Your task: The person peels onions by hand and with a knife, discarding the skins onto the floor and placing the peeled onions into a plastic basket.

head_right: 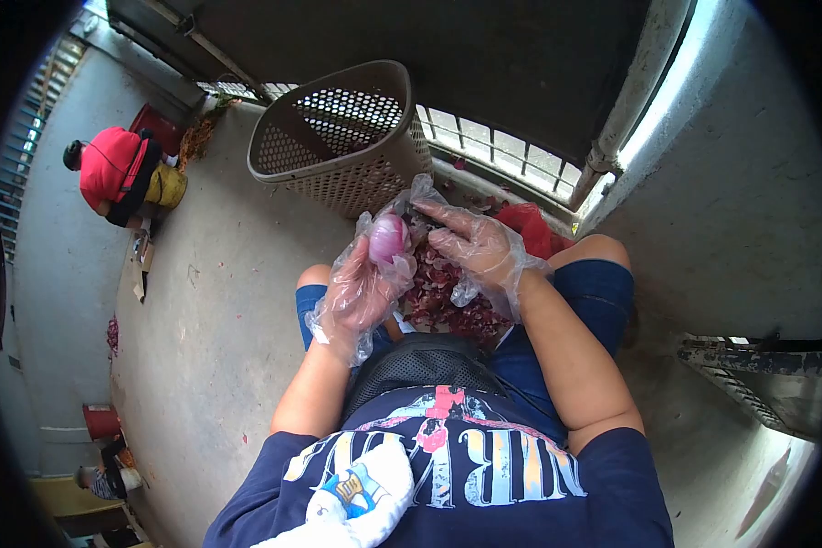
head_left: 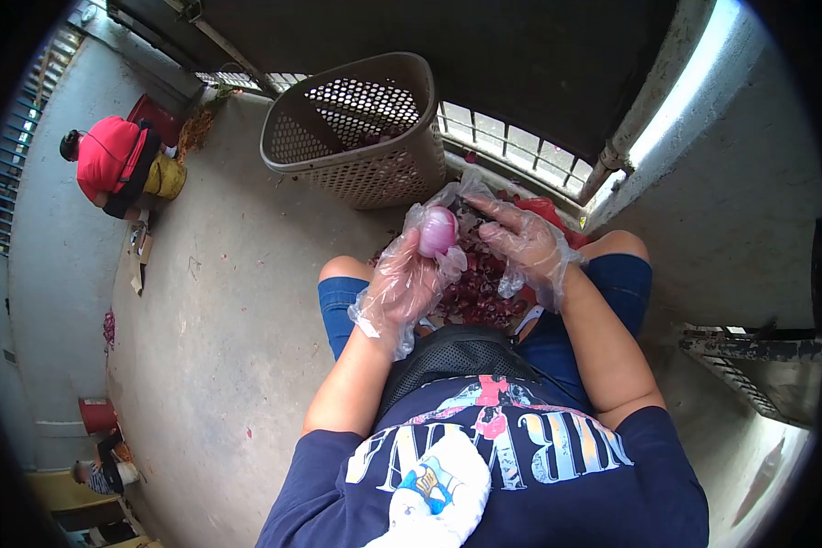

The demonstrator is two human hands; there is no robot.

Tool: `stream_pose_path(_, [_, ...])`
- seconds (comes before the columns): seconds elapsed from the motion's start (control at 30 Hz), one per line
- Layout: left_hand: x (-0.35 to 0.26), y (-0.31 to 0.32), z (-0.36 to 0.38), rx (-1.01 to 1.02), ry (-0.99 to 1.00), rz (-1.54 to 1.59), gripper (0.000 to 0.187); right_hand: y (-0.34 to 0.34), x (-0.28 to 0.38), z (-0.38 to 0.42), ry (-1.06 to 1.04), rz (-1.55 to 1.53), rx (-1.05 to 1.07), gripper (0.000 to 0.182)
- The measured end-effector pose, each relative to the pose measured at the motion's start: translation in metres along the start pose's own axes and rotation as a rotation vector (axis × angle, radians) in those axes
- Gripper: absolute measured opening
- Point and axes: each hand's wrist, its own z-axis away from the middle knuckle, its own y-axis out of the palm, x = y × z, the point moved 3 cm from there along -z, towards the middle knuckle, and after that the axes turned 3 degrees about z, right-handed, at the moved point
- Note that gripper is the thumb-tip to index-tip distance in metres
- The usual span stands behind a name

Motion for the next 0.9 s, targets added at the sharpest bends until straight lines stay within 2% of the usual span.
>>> stream_pose_path(0.03, [-0.001, 0.004, 0.001, 0.018, 0.025, -0.045, 0.051, -0.001, 0.003, 0.0, -0.002, 0.001, -0.001, 0.045])
stream_pose_path(0.1, [-0.005, 0.012, 0.002, 0.016, 0.078, -0.166, 0.055, -0.002, 0.006, 0.002, 0.138, -0.114, -0.026, 0.052])
stream_pose_path(0.13, [-0.007, 0.014, 0.003, 0.011, 0.13, -0.285, 0.059, -0.001, 0.007, 0.004, 0.138, -0.114, -0.025, 0.052])
stream_pose_path(0.23, [-0.011, 0.002, 0.004, -0.083, 0.207, -0.359, 0.062, 0.005, 0.012, 0.008, 0.036, -0.25, 0.04, 0.061])
stream_pose_path(0.3, [-0.013, 0.001, 0.006, -0.077, 0.235, -0.411, 0.062, 0.011, 0.013, 0.008, -0.008, -0.17, 0.154, 0.066])
stream_pose_path(0.43, [-0.009, 0.014, 0.006, -0.046, 0.263, -0.465, 0.062, 0.016, 0.009, 0.006, 0.005, -0.105, 0.217, 0.067])
stream_pose_path(0.57, [-0.008, 0.015, 0.001, -0.033, 0.205, -0.399, 0.065, 0.013, 0.004, 0.004, -0.048, -0.09, 0.193, 0.066])
stream_pose_path(0.63, [-0.008, 0.015, 0.001, -0.048, 0.224, -0.428, 0.067, 0.01, 0.009, 0.005, -0.124, 0.212, 0.151, 0.06])
stream_pose_path(0.73, [-0.008, 0.012, 0.001, -0.075, 0.253, -0.456, 0.067, 0.011, 0.008, 0.005, -0.154, 0.283, 0.084, 0.053])
stream_pose_path(0.9, [-0.007, 0.017, -0.001, -0.065, 0.239, -0.43, 0.065, 0.01, -0.003, -0.002, -0.141, 0.214, 0.042, 0.048])
